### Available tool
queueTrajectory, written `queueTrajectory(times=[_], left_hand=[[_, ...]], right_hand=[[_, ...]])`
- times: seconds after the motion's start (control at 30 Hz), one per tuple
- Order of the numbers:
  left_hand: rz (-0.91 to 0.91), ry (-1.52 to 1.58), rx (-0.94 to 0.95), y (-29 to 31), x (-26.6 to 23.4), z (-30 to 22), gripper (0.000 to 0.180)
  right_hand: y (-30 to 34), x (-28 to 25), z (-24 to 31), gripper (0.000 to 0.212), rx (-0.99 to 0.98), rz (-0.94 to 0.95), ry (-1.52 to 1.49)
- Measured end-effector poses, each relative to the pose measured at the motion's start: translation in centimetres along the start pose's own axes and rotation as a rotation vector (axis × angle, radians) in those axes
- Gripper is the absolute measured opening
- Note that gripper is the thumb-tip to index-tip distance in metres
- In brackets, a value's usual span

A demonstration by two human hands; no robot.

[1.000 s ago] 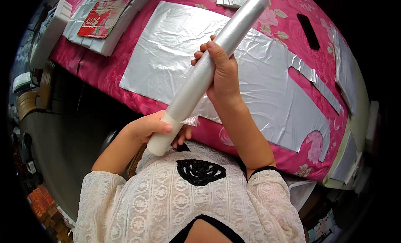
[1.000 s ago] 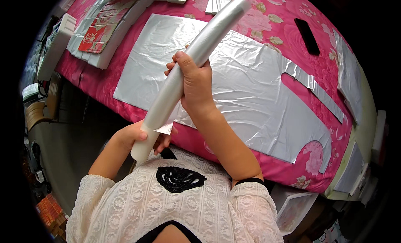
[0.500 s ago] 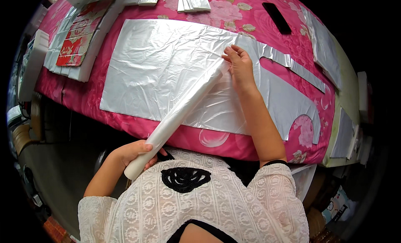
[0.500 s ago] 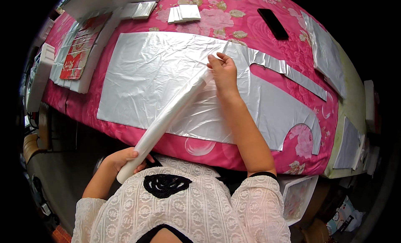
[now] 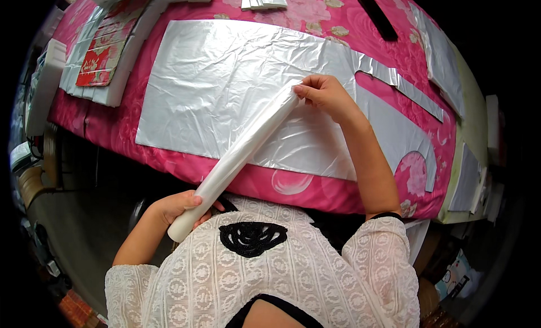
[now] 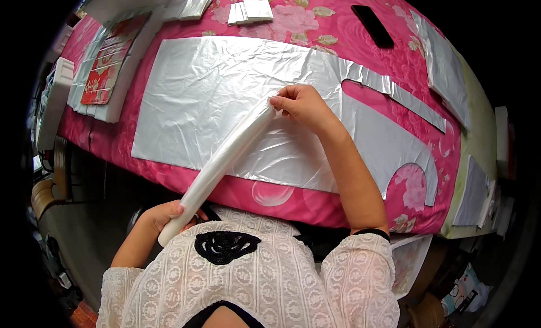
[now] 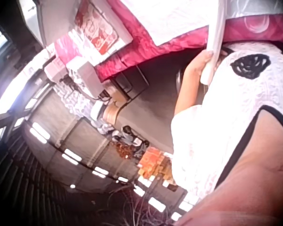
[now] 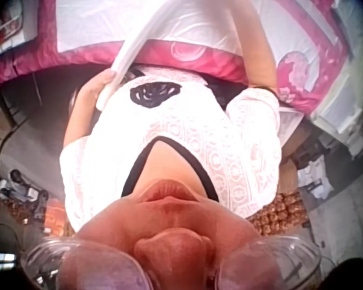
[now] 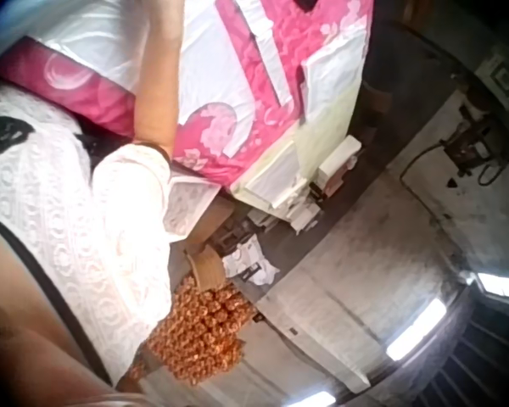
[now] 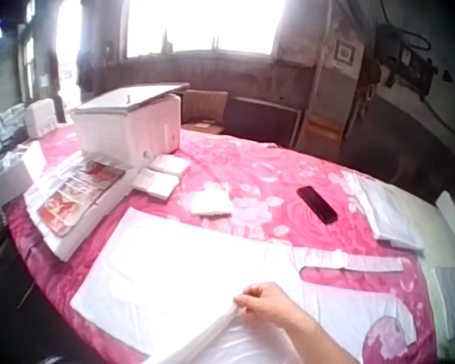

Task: The person wraps small rectangular boxes with clear plastic film on a pink floral tablecloth. They unroll the film, place a box on it, fold the film around the box, and set the wrapped box aside. The process is repeated for several boxes.

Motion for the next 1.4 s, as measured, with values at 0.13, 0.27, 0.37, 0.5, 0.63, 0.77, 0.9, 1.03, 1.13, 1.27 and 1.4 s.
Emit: queueTrajectory(times=[0.13,0.27,0.37,0.5,0.63,0.77,0.9,1.03,1.13,1.27,1.4], left_hand=[[-0.018,-0.003,-0.021,0.5,-0.1,0.0,0.077],[-0.078,-0.091,-0.161,3.0,-1.8,1.8,0.078],[-0.076,-0.213,-0.294,4.9,-2.7,2.0,0.073],[-0.016,-0.41,-0.354,5.7,-2.2,-0.2,0.057],[-0.085,-1.093,-0.321,2.6,1.1,-8.2,0.052],[-0.265,-1.706,-0.094,-2.6,5.3,-15.9,0.049],[-0.472,-2.14,0.623,-6.1,7.4,-18.2,0.048],[-0.049,-2.221,0.961,-7.6,7.7,-14.3,0.057],[-0.005,-2.201,0.707,-9.3,7.6,-11.8,0.07],[-0.056,-2.228,0.463,-10.2,6.3,-9.7,0.084],[-0.148,-2.222,0.47,-10.2,7.0,-8.2,0.084]], right_hand=[[-0.1,-4.3,-0.9,0.018,-0.093,-0.197,0.035],[1.9,-14.3,-2.8,0.02,-0.133,-0.528,0.206],[4.8,-22.0,-6.0,0.021,-0.138,-0.677,0.252],[5.2,-23.2,-5.8,0.021,-0.205,-0.669,0.197],[2.5,-18.2,-3.5,0.019,-0.254,-0.567,0.197],[-0.7,-13.0,-1.5,0.019,-0.218,-0.419,0.199],[-3.0,-10.3,0.4,0.019,-0.248,-0.331,0.294],[-4.1,-9.9,0.8,0.018,-0.261,-0.277,0.33],[-4.3,-10.2,0.4,0.019,-0.22,-0.28,0.361],[-4.4,-10.9,0.2,0.03,-0.133,-0.282,0.196],[-0.7,-9.3,3.4,0.045,-0.266,-0.425,0.107]])
Point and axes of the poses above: each hand's wrist, its own y-axis away from the middle knuckle, its own x-axis out of the palm, z = x × y, the point moved 6 cm from there along -y, towards the middle knuckle, and after that the axes turned 10 degrees about z, right-handed, at the moved point
